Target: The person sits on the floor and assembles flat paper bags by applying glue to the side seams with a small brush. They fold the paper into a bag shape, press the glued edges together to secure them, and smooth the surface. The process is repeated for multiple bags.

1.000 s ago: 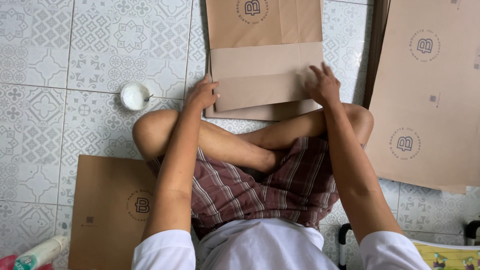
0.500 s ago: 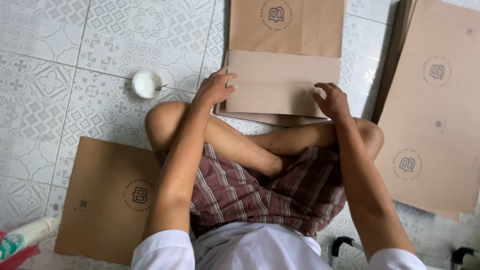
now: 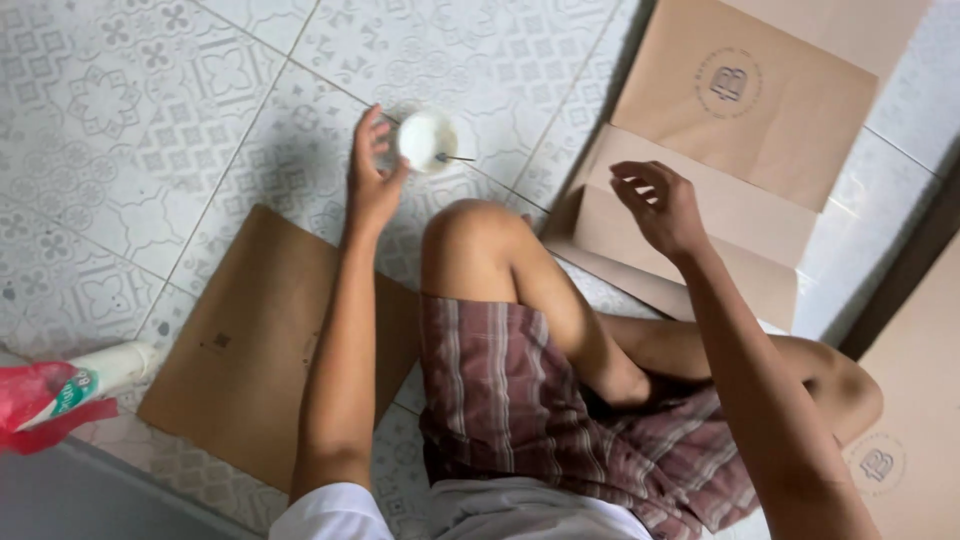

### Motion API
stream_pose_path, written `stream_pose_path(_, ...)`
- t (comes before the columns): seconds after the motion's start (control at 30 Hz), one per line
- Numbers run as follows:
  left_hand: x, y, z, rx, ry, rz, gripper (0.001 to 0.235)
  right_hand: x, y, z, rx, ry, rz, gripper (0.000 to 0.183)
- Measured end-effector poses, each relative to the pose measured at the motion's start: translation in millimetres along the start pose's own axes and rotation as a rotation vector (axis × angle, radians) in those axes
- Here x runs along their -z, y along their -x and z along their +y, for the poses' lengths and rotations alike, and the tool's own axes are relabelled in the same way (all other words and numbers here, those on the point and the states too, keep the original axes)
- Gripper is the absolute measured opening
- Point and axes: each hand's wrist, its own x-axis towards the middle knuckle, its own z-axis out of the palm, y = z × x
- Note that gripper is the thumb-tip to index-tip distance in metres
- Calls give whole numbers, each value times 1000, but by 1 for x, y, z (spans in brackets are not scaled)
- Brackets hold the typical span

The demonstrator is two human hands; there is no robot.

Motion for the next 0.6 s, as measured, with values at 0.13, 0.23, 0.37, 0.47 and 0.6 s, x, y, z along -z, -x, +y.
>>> stream_pose_path(0.13,-14,15,-58,-165,2,-53,121,-63,-49,-26,159,51,-89,23)
stream_pose_path(0.23,-24,20,-29,-33,-119,-42,130,-100,-74,-47,237,84,-176,25)
stream_pose_path(0.37,-38,21,-14,103,-279,-16,121,-132,-91,-69,328,251,-216,28)
stream_pose_path(0.47,-44,19,-10,140,-339,30,103,-140,-103,-65,396,433,-257,28)
stream_pose_path(0.6,-48,25,-17,78,-373,60,95,-148,-114,-36,431,557,-323,25)
